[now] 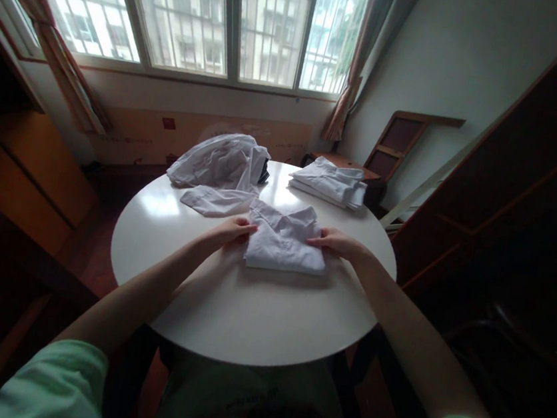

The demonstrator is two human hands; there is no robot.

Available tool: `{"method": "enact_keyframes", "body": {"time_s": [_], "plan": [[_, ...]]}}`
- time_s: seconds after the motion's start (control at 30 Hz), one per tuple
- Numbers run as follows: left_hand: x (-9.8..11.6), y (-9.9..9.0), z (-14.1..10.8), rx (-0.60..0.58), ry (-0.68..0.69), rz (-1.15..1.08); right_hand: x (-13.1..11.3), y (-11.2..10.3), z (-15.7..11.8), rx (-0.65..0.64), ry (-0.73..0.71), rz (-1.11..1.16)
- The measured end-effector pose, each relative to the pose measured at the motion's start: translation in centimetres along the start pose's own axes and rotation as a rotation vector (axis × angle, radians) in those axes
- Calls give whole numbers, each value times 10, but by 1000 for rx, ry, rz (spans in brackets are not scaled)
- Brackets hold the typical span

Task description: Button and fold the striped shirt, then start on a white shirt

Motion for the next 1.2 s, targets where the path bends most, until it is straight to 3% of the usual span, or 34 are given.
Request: {"method": "enact_keyframes", "body": {"time_s": [0.07,0.13,0.33,0.43,0.73,1.0,1.2], "plan": [[2,1,7,87,36,32,3,-3,-2,108,-56,40],[4,1,9,70,69,62,5,-4,-4,187,-97,62],[7,-6,-18,-443,7,103,4,0,-10,195,-52,69],[7,-9,-25,-560,-14,99,3,0,-11,210,-39,53],[6,-8,-23,-404,-45,232,4,-1,-12,187,-49,51],[14,-2,-29,-438,0,86,5,-5,-10,159,-64,52],[7,-8,-25,-398,-25,149,5,-4,-10,144,-65,52]]}}
Point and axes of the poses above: each hand's wrist, its own z-axis towards the middle knuckle, its own y-axis out of the palm, x = y × z, the point moved 3 cm from there along z, towards the middle knuckle, and after that the axes turned 1 degree about y, right-handed, at the moved point
